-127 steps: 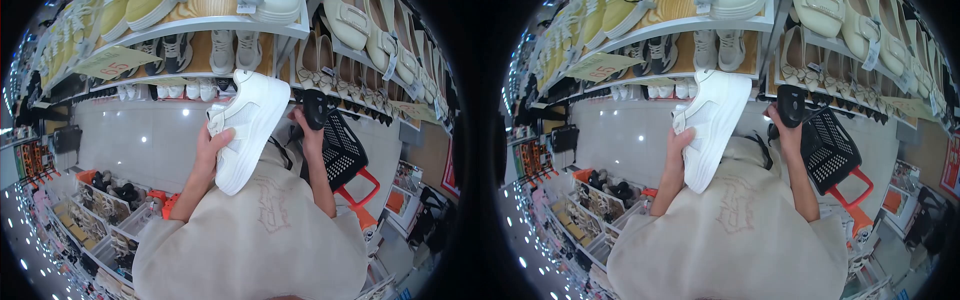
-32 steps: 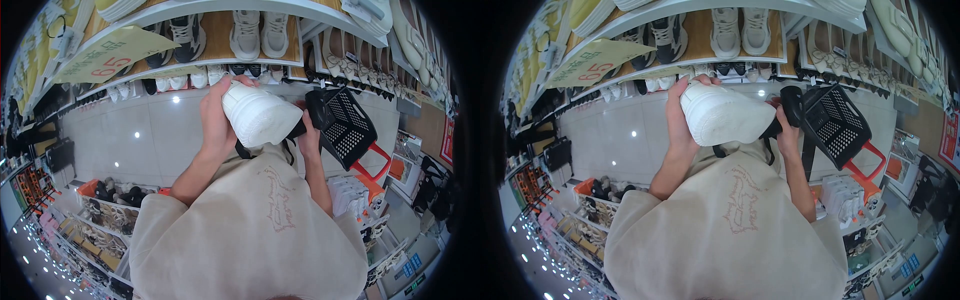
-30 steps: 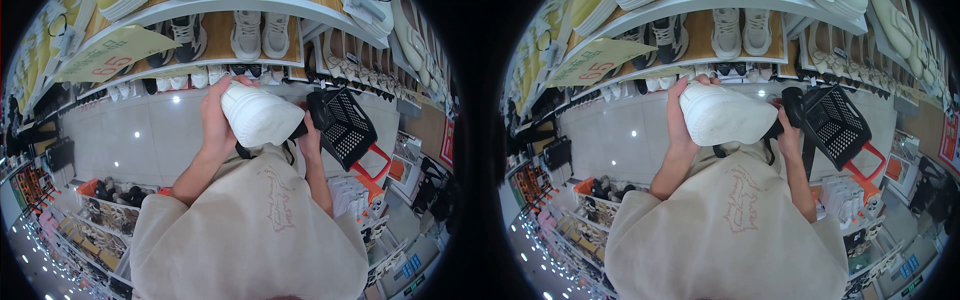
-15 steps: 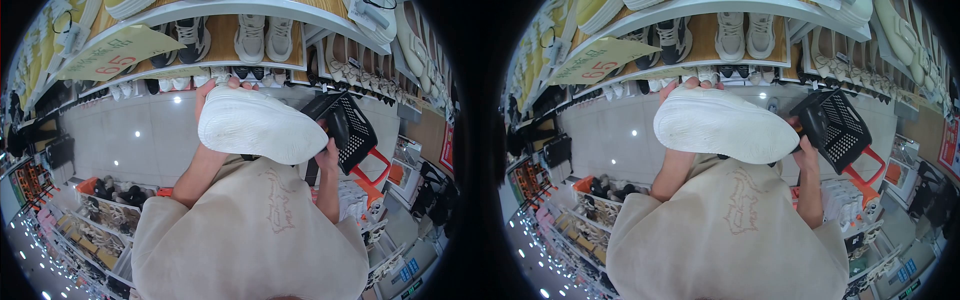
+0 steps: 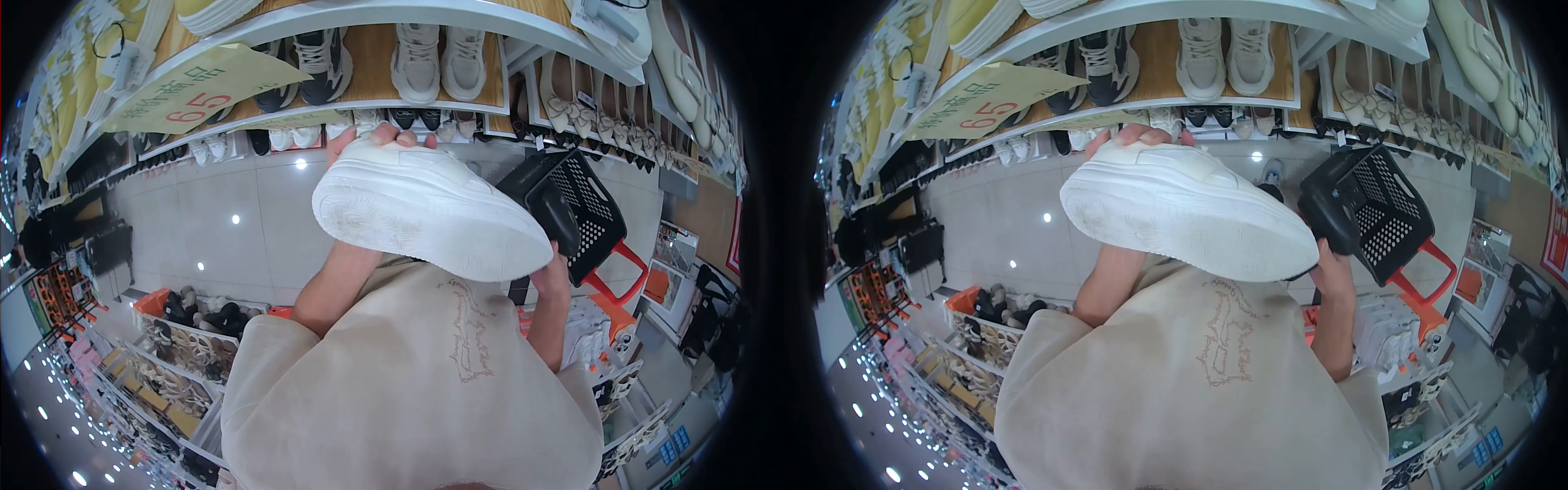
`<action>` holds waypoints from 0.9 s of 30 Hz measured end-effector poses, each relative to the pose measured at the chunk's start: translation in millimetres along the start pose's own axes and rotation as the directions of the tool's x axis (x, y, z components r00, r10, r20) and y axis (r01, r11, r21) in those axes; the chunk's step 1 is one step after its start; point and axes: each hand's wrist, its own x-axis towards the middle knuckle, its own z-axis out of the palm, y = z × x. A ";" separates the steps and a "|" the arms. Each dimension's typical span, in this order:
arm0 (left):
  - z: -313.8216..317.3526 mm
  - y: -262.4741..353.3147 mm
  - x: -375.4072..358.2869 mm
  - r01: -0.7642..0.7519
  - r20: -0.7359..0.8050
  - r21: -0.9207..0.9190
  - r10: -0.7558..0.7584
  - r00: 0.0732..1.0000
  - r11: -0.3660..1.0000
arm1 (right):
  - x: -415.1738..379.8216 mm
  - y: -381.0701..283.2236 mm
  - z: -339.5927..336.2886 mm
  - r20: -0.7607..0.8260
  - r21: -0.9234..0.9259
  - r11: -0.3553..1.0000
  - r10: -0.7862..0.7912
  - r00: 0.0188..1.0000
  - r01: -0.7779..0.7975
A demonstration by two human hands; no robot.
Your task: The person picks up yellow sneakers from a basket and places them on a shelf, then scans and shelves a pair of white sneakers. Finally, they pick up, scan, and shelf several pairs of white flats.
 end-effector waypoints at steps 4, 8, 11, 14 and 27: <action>3.7 1.3 1.8 -0.040 0.003 0.070 0.040 0.999 0.997 | 7.7 15.2 -24.8 -0.002 0.098 0.978 0.186 0.983 -0.185; 3.6 0.5 1.7 -0.018 0.058 0.058 0.015 0.998 0.998 | 7.7 5.0 -13.1 0.156 0.154 0.973 0.148 0.977 -0.172; 1.5 1.7 3.9 -0.002 0.114 0.054 -0.005 0.994 0.999 | 10.3 -4.6 -0.7 0.230 0.100 0.994 0.022 0.973 -0.047; -3.0 3.4 4.1 -0.022 0.107 0.124 0.009 0.994 0.992 | 12.3 -19.9 16.3 0.281 0.100 0.994 -0.078 0.956 0.052; 17.5 23.6 -1.8 0.138 -0.224 0.904 0.172 0.959 0.404 | 25.9 -30.4 25.7 -0.032 -0.002 0.963 -0.271 0.962 0.271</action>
